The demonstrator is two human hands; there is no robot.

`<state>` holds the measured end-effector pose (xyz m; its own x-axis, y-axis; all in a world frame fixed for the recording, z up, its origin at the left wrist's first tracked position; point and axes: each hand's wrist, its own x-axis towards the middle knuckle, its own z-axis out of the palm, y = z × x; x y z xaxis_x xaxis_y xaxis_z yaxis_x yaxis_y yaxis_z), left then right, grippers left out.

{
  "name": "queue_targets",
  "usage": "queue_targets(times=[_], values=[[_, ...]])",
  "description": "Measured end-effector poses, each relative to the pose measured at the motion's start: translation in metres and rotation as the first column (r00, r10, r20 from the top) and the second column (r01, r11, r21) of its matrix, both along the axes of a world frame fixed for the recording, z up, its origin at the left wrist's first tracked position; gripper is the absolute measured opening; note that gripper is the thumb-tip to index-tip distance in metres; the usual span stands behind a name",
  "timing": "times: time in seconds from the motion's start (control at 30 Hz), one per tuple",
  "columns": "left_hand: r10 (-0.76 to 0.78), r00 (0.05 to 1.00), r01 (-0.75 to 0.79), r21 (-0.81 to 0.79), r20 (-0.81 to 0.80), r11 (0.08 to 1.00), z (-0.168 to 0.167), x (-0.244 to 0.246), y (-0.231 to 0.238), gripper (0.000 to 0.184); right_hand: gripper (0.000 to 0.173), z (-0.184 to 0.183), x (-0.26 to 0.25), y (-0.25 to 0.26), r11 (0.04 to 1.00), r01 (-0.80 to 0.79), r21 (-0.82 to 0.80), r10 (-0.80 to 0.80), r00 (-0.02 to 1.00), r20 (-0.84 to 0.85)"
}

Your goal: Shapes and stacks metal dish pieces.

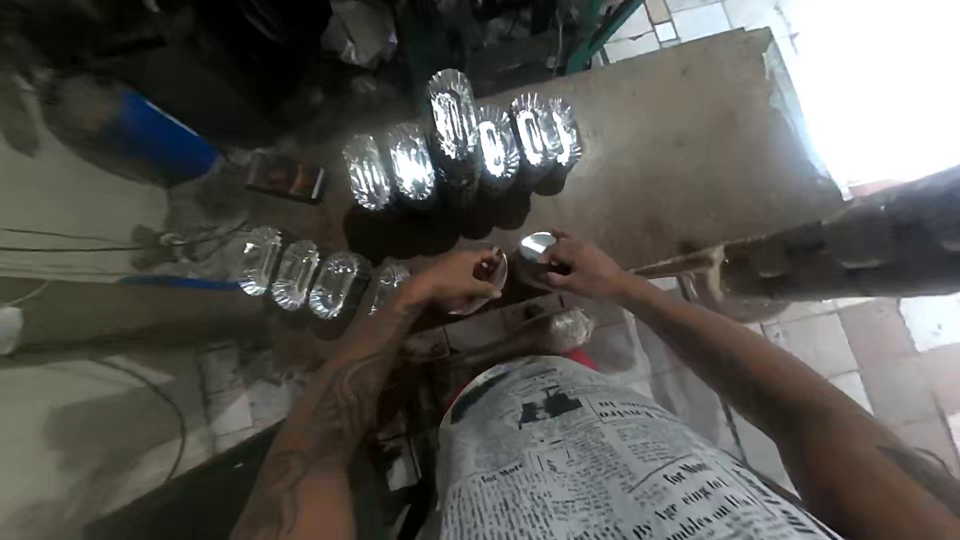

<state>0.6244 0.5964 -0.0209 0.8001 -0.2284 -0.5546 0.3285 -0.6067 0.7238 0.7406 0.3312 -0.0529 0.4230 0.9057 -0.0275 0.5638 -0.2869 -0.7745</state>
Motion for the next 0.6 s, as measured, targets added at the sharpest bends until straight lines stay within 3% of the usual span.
queue_targets(times=[0.13,0.27,0.43,0.6], values=[[0.002,1.0,-0.006,-0.124,-0.028,0.992,0.004,-0.001,0.008,0.043,0.028,-0.003,-0.005,0.001,0.997,0.066,0.042,-0.065,0.998,-0.011],[-0.044,0.998,0.047,-0.09,0.037,0.995,0.0,-0.002,0.01,0.034,0.025,-0.004,-0.009,0.003,0.994,0.099,0.05,-0.099,0.995,-0.003],[-0.094,0.994,0.092,0.04,0.054,0.995,0.0,0.0,0.005,0.041,0.024,-0.006,-0.011,0.007,0.994,0.109,-0.019,-0.108,0.993,0.053],[-0.073,0.992,0.069,0.046,0.107,0.997,-0.004,-0.001,0.004,0.042,0.022,0.002,-0.014,0.012,0.986,0.144,-0.082,-0.141,0.989,0.045]])
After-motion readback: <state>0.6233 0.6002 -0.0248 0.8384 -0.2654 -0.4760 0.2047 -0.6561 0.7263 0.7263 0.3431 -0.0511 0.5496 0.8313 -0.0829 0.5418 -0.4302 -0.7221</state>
